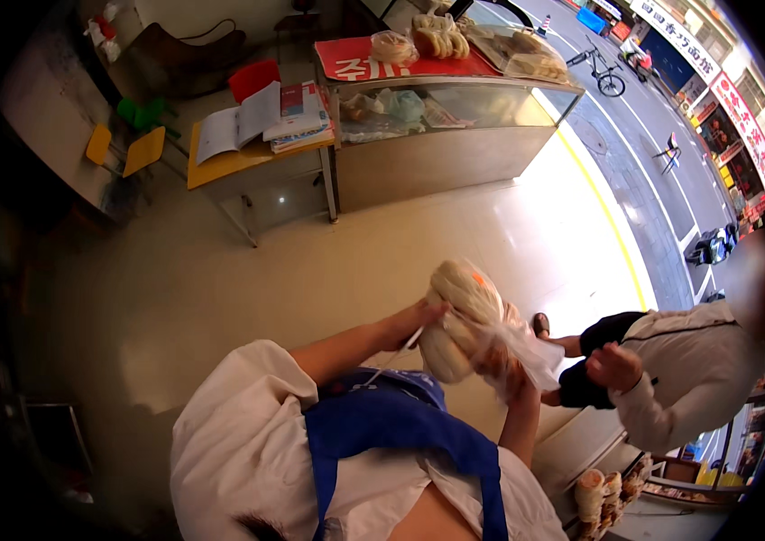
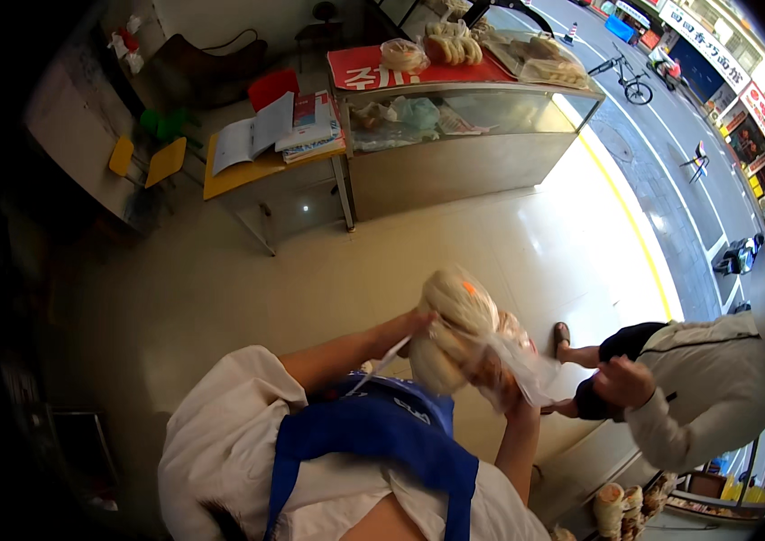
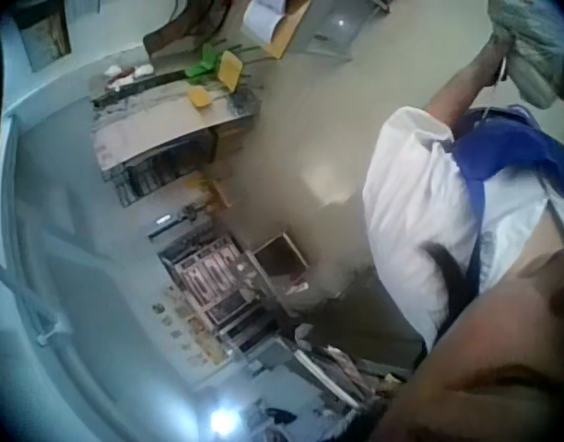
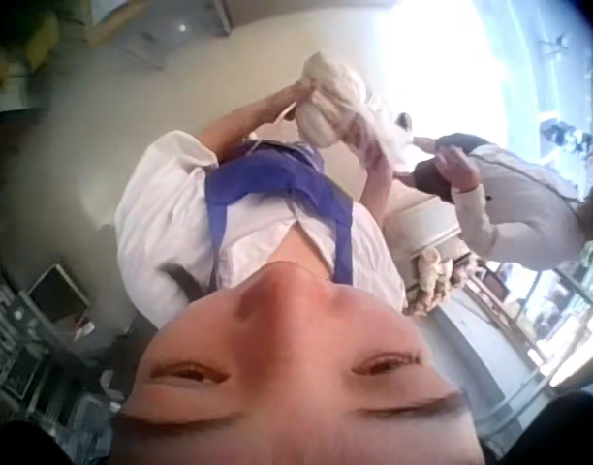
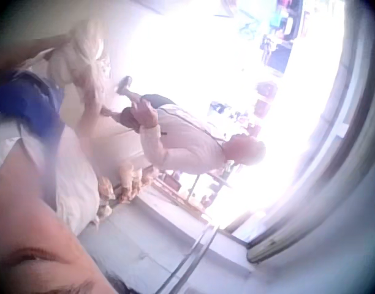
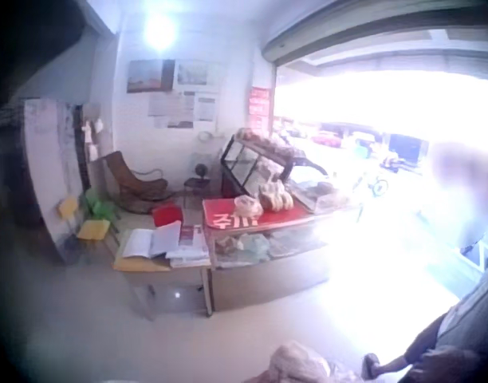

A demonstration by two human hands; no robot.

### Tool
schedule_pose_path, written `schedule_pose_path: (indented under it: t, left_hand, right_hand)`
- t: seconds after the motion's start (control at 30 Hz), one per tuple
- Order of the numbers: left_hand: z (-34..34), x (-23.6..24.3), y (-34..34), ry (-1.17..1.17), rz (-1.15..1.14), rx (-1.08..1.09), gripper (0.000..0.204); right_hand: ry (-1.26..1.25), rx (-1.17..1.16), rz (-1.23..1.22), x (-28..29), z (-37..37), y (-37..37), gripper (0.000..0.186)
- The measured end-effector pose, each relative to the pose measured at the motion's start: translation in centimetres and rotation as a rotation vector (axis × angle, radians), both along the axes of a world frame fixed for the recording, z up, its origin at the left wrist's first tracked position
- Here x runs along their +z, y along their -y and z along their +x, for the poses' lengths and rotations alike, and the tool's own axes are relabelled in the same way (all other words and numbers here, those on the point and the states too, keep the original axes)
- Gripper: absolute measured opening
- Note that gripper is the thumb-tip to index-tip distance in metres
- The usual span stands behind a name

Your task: The person retrieves a plastic bag of ingredients from a shelf, pours them into a bowl, and mixes the contents by hand using a plastic scraper. They then carry the bowl through a bakery to a display area and handle several packaged bread items while interacting with a customer.

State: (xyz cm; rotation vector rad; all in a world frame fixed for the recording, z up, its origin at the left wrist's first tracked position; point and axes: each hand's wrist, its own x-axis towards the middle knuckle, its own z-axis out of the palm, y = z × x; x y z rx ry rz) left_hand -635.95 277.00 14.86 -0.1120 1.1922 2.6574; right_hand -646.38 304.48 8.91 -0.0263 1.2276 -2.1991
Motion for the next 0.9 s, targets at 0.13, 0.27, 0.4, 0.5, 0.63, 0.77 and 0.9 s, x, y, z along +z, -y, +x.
schedule_pose_path:
  t: [0.13, 0.27, 0.4, 0.5, 0.63, 0.77, 0.9]
  left_hand:
    - [1.8, 1.1, 10.4, 0.117, -0.080, 0.139, 0.070]
    - [1.2, 3.2, 21.0, 0.112, -0.111, 0.301, 0.064]
    - [-0.6, 2.6, 31.4, 0.217, -0.164, 0.469, 0.065]
    - [-5.0, 2.5, 40.7, 0.150, -0.163, 0.460, 0.064]
    - [-12.3, 4.6, 52.3, 0.096, -0.088, 0.423, 0.063]
    - [-21.4, 2.5, 64.8, 0.027, 0.086, 0.435, 0.061]
    - [-31.0, 0.0, 73.2, -0.007, 0.335, 0.453, 0.059]
  right_hand:
    - [-0.095, 0.200, -0.075, 6.5, -0.4, 14.6, 0.053]
    - [-0.012, 0.419, -0.106, 6.6, -4.9, 26.7, 0.060]
    - [-0.070, 0.530, -0.129, 5.4, -10.3, 40.0, 0.057]
    - [-0.046, 0.553, -0.178, 4.2, -15.8, 50.2, 0.053]
    - [-0.049, 0.545, -0.303, 4.1, -23.3, 63.2, 0.048]
    - [0.128, 0.504, -0.434, 2.3, -30.3, 73.7, 0.042]
    - [0.158, 0.490, -0.314, -0.7, -36.8, 79.2, 0.039]
